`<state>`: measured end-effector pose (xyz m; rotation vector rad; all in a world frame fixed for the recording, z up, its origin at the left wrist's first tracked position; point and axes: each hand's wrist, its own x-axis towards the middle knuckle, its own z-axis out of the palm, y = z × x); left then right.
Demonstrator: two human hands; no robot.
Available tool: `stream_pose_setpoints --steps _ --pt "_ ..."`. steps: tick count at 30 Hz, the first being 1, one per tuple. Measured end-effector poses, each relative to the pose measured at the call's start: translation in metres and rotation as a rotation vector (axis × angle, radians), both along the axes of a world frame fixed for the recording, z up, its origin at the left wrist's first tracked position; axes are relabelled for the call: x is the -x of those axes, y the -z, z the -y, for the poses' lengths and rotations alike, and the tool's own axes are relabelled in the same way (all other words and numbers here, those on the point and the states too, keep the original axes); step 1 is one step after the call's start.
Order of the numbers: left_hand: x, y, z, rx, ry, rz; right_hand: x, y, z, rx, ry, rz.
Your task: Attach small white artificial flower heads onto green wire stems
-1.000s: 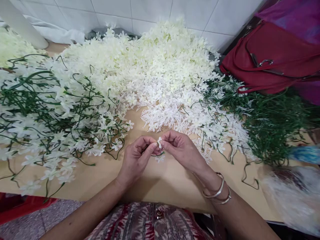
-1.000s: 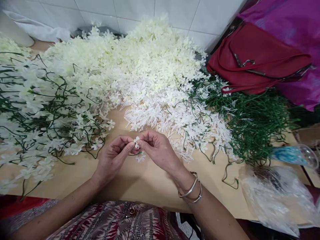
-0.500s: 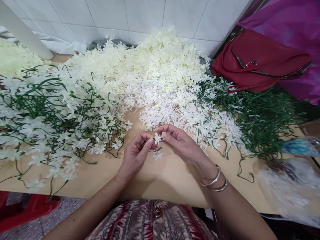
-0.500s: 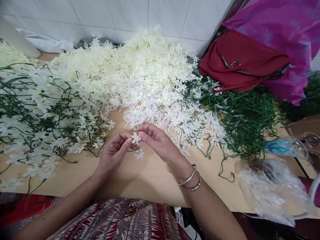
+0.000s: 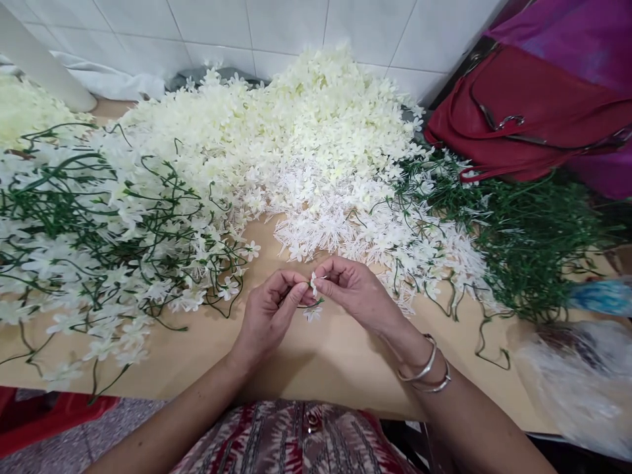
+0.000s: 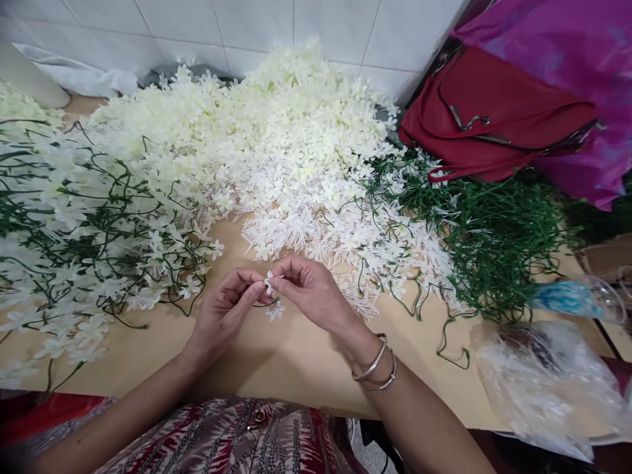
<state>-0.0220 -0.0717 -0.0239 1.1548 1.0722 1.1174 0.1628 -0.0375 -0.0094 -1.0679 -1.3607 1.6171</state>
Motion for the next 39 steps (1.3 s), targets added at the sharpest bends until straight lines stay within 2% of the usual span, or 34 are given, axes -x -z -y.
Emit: stream_pose_setpoints --steps 7,10,14,16,19,22,24,26,30,32,36,39 --pt "0.0 -0.002 0.0 -0.016 0.013 0.013 0.0 -0.003 -0.003 0.001 -0.018 0.001" --pt "0.003 -0.01 0.003 -0.064 -0.082 0.062 0.0 -0.006 -0.002 -0.032 0.004 -0.012" --pt "0.013 -0.023 0.01 -0.163 -0.318 0.121 0.007 -0.003 0.006 -0.221 0.05 0.138" --pt "0.02 -0.027 0.015 -0.188 -0.345 0.082 0.013 0.001 0.01 -0.386 0.028 0.324" --pt "0.029 -0.025 0.021 -0.195 -0.238 -0.111 0.02 0.006 0.011 -0.637 -0.017 0.616" --pt "0.035 -0.016 0.024 -0.298 -0.059 -0.429 0.017 0.009 0.006 -0.714 0.02 0.749" --pt "0.037 -0.009 0.023 -0.414 -0.012 -0.648 0.009 0.009 0.001 -0.682 0.127 0.726" --pt "0.037 -0.005 0.021 -0.508 -0.026 -0.813 0.0 0.007 -0.002 -0.606 0.239 0.665" --pt "0.029 -0.01 0.014 -0.67 -0.079 -0.988 -0.01 0.002 -0.003 -0.484 0.341 0.545" --pt "0.023 -0.015 0.012 -0.759 -0.015 -1.014 -0.011 0.0 -0.003 -0.478 0.353 0.484" --pt "0.011 -0.02 0.006 -0.886 0.234 -1.106 -0.011 0.0 -0.004 -0.49 0.389 0.436" --pt "0.008 -0.021 0.003 -0.897 0.273 -1.136 -0.012 0.002 -0.005 -0.486 0.404 0.434"
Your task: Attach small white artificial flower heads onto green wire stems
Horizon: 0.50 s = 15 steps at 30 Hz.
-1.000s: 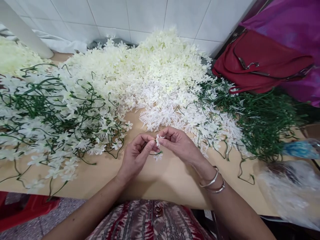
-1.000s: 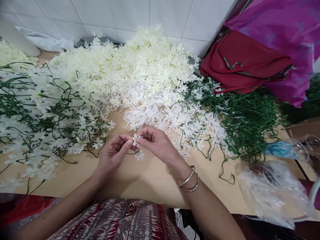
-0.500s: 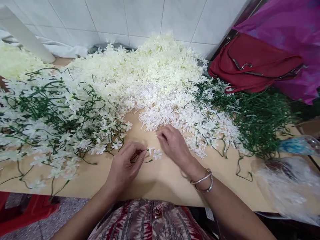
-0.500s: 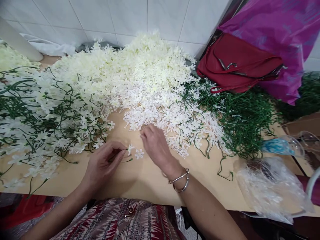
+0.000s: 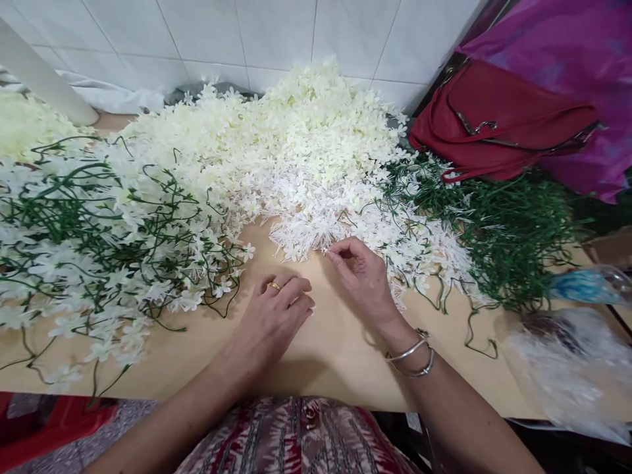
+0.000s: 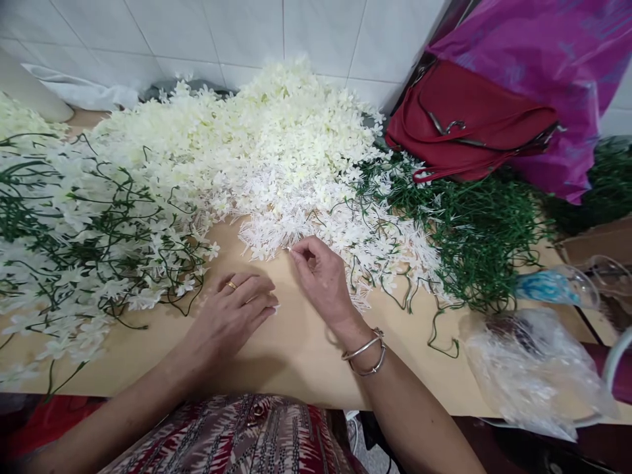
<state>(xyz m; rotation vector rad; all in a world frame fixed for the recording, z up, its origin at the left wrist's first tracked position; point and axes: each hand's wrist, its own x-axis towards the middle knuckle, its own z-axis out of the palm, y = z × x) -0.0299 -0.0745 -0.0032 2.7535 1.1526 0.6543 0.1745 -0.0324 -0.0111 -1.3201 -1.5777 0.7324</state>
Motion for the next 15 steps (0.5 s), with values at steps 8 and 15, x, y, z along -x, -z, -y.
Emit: stream_pose_setpoints --steps 8,15 --pt "-0.001 -0.013 -0.017 0.447 -0.135 0.522 0.001 0.001 0.0 -0.001 0.054 -0.145" --pt "-0.002 -0.01 -0.031 0.84 -0.313 1.097 0.002 0.003 0.0 0.096 -0.019 -0.243"
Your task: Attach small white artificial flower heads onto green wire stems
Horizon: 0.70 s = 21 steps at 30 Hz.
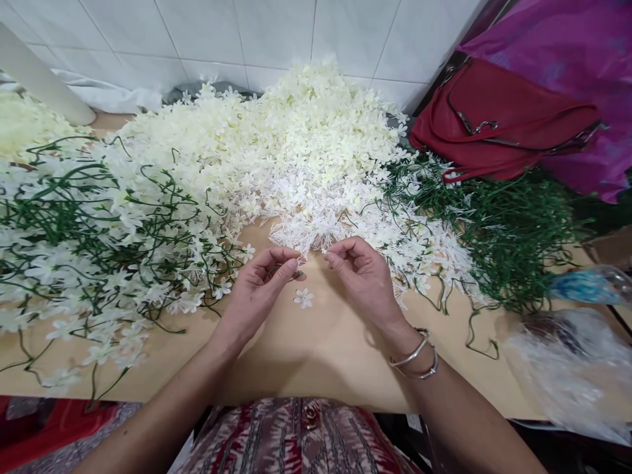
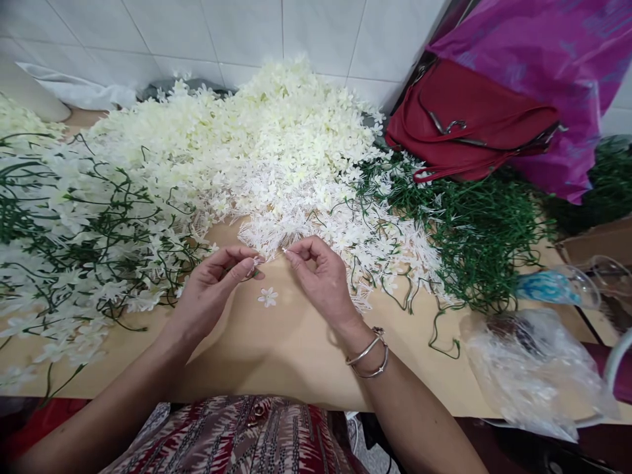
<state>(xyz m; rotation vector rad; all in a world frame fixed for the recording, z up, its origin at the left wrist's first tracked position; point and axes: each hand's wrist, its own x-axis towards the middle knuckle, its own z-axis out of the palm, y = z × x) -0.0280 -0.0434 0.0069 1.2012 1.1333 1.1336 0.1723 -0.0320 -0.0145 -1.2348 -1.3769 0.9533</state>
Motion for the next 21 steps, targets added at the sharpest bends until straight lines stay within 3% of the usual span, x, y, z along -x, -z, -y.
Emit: stream_pose_setpoints --steps 2,6,10,13,16,21 --pt "0.004 0.002 0.002 -0.077 -0.019 -0.164 0.0 0.001 0.0 -0.01 -0.004 0.025" --pt "0.014 0.005 0.01 -0.394 0.019 -0.703 -0.001 -0.001 0.0 -0.012 0.016 0.056" --pt "0.017 0.004 0.022 -0.67 0.024 -0.99 -0.001 -0.002 0.001 -0.009 0.032 0.062" --pt "0.012 0.005 0.027 -0.8 0.106 -1.109 0.0 0.0 0.002 -0.015 0.022 0.077" --pt "0.008 0.01 0.027 -0.832 0.202 -1.182 0.0 0.003 0.001 -0.018 0.008 0.085" --pt "0.005 0.009 0.021 -0.814 0.109 -1.018 0.0 0.002 0.001 -0.041 0.001 0.057"
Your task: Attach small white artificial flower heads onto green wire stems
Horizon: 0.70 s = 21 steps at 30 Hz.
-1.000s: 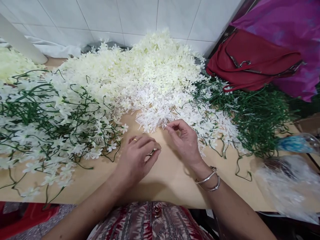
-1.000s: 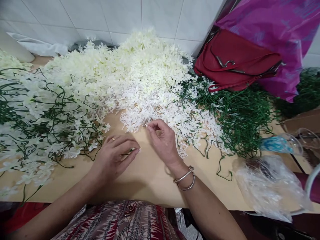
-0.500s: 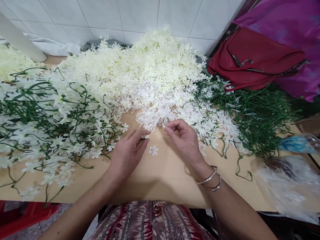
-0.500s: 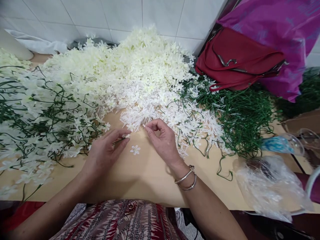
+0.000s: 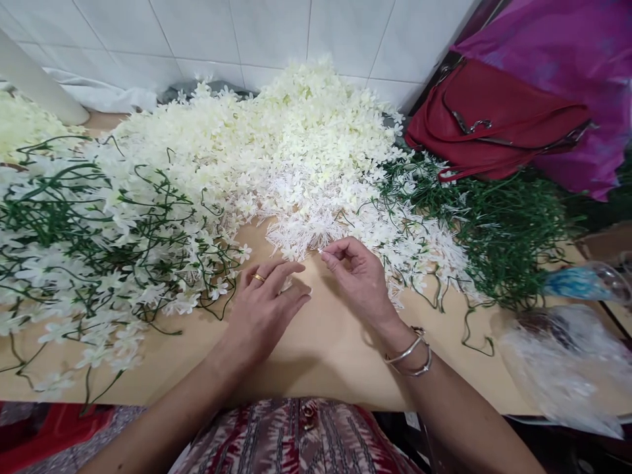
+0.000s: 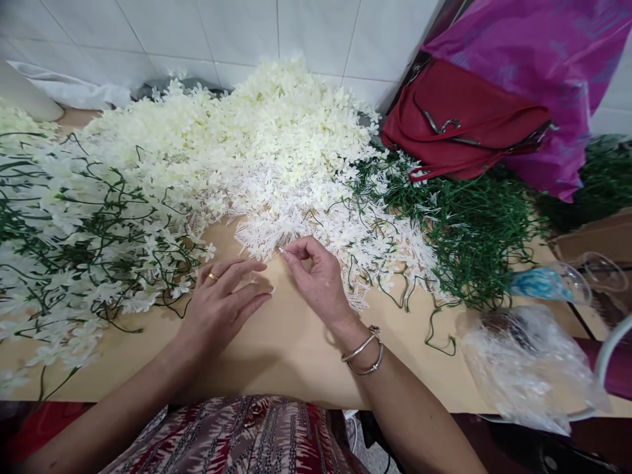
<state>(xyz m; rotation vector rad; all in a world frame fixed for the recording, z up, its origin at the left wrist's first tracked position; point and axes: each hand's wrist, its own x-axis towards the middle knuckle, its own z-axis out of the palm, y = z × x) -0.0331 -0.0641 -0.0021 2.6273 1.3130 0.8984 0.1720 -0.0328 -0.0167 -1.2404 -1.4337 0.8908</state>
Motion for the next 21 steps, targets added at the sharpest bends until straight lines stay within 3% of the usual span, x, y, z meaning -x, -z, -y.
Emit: stream_pose_setpoints --steps 3,8,11,15,21 --pt "-0.002 -0.011 -0.007 0.105 -0.047 0.324 0.001 -0.006 0.002 0.022 0.009 -0.055" --pt "-0.01 -0.023 -0.02 0.513 -0.143 0.869 0.004 -0.018 0.008 -0.019 -0.043 -0.128" --pt "-0.018 -0.021 -0.022 0.647 -0.11 0.965 0.007 -0.022 0.011 -0.057 -0.067 -0.135" --pt "-0.023 -0.016 -0.021 0.694 -0.104 0.989 0.009 -0.025 0.012 -0.04 -0.094 -0.15" --pt "-0.024 -0.015 -0.026 0.772 -0.216 1.15 0.009 -0.028 0.013 -0.012 -0.062 -0.156"
